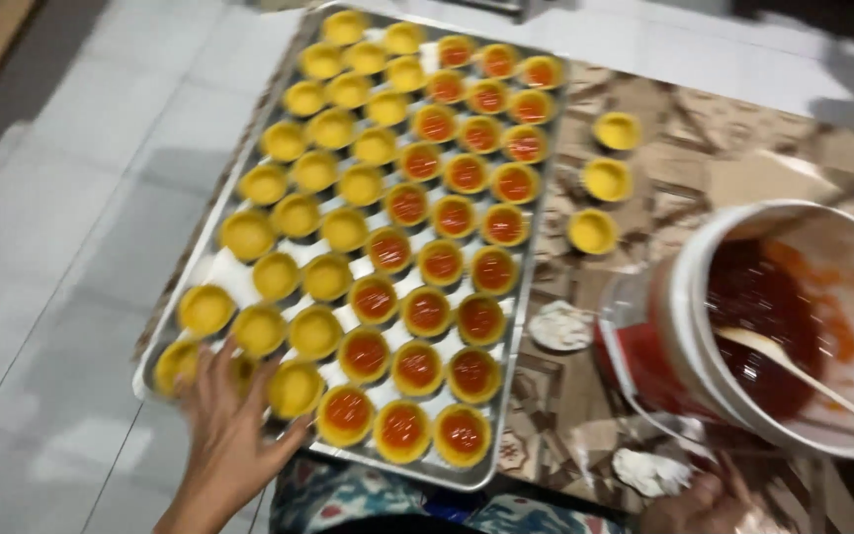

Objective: Filling individual tart shells with jam using a spoon and arranging them on a large metal tray.

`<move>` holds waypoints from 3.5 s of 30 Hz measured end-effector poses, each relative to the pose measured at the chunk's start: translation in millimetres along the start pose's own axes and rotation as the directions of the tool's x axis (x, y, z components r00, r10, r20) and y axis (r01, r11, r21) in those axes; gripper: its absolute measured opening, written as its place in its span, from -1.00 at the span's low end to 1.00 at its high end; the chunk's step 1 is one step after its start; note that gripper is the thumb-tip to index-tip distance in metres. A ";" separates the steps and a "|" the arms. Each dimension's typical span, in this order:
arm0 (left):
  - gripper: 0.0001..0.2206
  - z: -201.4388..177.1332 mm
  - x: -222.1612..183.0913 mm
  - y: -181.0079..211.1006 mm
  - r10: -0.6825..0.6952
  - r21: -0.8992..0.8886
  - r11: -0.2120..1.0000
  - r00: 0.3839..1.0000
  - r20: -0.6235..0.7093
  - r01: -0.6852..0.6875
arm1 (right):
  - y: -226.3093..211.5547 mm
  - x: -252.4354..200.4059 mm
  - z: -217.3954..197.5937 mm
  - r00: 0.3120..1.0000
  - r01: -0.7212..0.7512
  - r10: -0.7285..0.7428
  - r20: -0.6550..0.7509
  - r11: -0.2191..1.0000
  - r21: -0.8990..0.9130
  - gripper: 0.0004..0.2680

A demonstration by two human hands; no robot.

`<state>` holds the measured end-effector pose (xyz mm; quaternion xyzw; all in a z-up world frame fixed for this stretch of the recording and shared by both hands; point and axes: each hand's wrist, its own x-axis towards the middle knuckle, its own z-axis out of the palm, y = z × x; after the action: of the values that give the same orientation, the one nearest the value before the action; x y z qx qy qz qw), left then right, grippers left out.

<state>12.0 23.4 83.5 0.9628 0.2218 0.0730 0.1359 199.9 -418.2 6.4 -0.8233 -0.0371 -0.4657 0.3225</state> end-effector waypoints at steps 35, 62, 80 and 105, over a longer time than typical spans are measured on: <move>0.02 -31.8 53.5 105.5 -0.068 -0.671 0.629 0.888 0.455 0.392 | -11.9 239.3 -67.4 0.761 -0.092 -0.101 0.641 0.961 0.260 -0.75; -0.17 -24.4 68.6 277.0 0.752 -0.769 0.298 0.636 -0.176 -0.566 | -33.8 287.2 -33.2 0.604 0.463 -0.480 0.636 0.861 0.211 -0.80; -0.21 -8.4 76.4 291.1 0.806 -0.817 0.301 0.589 -0.057 -0.491 | -67.4 259.3 -35.6 0.658 0.267 -0.421 0.624 0.905 0.330 -0.75; -0.17 -18.1 80.8 291.1 0.836 -0.772 0.326 0.548 -0.034 -0.545 | -72.0 275.4 -20.4 0.449 0.199 -0.400 0.799 0.916 0.347 -0.74</move>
<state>198.9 -188.0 192.9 0.8209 -0.2979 0.0197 0.4869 313.9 -438.8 267.2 -0.8864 -0.3841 -0.0401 0.2553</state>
